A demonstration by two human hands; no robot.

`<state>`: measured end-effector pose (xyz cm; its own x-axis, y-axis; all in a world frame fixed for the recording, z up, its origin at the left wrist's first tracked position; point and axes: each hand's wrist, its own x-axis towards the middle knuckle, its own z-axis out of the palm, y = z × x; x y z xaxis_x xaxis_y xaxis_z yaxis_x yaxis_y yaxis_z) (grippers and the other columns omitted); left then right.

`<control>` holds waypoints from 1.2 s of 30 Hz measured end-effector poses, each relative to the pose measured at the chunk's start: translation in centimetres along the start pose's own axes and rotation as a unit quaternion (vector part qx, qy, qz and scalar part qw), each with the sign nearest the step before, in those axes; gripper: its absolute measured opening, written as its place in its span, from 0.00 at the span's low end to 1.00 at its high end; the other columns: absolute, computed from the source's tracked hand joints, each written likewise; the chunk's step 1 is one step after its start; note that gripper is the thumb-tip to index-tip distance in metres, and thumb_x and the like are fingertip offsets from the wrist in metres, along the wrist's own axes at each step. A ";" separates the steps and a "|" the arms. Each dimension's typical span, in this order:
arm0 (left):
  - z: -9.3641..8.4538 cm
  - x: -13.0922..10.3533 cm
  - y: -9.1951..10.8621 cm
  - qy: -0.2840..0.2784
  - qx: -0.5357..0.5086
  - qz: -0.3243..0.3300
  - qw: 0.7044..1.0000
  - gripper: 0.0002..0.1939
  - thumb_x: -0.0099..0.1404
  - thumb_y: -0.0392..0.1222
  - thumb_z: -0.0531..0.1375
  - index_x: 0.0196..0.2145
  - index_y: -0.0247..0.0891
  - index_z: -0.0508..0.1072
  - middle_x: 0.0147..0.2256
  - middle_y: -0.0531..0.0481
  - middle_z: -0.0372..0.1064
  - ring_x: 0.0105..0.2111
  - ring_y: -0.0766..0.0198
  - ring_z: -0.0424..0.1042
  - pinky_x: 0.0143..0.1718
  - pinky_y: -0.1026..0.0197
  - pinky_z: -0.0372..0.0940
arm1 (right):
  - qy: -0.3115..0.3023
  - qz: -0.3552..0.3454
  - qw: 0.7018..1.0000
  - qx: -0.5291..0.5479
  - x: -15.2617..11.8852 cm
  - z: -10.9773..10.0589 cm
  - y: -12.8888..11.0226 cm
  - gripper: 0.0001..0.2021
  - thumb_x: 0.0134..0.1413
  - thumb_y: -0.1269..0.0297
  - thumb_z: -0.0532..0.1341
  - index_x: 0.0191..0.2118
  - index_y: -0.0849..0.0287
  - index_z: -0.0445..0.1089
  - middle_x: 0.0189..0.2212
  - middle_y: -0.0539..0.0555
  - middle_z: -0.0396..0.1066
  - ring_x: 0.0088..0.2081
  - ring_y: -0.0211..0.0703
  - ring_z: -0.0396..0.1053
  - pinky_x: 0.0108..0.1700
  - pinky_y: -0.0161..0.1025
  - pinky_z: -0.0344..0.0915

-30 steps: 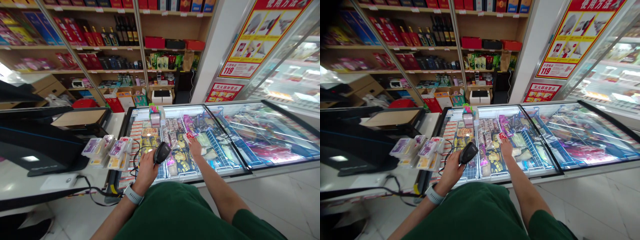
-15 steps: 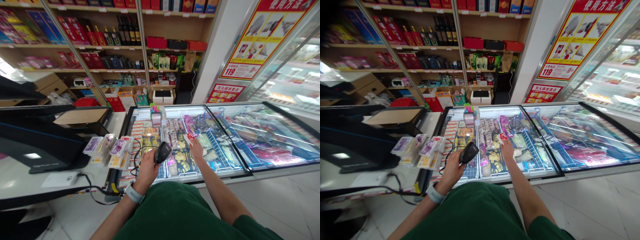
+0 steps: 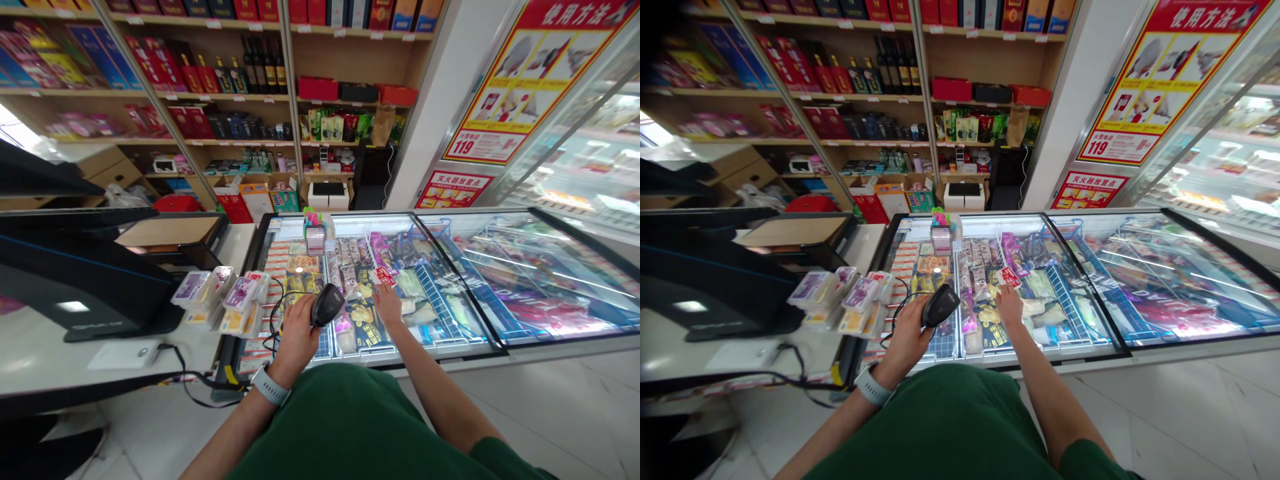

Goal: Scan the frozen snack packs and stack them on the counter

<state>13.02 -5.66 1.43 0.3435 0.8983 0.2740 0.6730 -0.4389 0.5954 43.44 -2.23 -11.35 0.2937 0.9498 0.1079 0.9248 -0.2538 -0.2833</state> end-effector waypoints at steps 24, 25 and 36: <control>-0.4 0.1 -0.3 0.012 -0.018 -0.006 1.000 0.31 0.56 0.27 0.55 0.58 0.37 0.64 0.56 0.39 0.68 0.59 0.47 0.66 0.62 0.40 0.60 | -0.071 -0.162 0.982 0.062 -0.6 1.1 -7.4 0.17 0.63 0.69 0.56 0.56 0.62 0.70 0.54 0.63 0.72 0.57 0.51 0.67 0.62 0.46 0.60; -0.4 0.1 -0.3 0.012 -0.018 -0.008 1.000 0.31 0.56 0.27 0.55 0.58 0.36 0.64 0.56 0.38 0.68 0.59 0.47 0.66 0.62 0.40 0.60 | -0.071 -0.169 0.981 0.067 -0.5 1.1 -7.9 0.17 0.63 0.70 0.56 0.56 0.63 0.70 0.54 0.63 0.72 0.57 0.51 0.67 0.62 0.45 0.61; -0.7 -0.3 -0.7 0.008 -0.031 -0.021 0.999 0.30 0.54 0.26 0.55 0.56 0.35 0.65 0.53 0.39 0.71 0.55 0.47 0.68 0.60 0.40 0.59 | -0.041 -0.250 0.956 0.146 0.4 2.0 -12.5 0.11 0.63 0.70 0.56 0.46 0.59 0.74 0.42 0.58 0.76 0.46 0.48 0.72 0.53 0.42 0.66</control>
<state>12.04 -5.58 1.48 0.3049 0.9163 0.2597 0.6446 -0.3993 0.6519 31.53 1.71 -9.67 -0.1995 0.9531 0.2275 0.8342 0.2870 -0.4709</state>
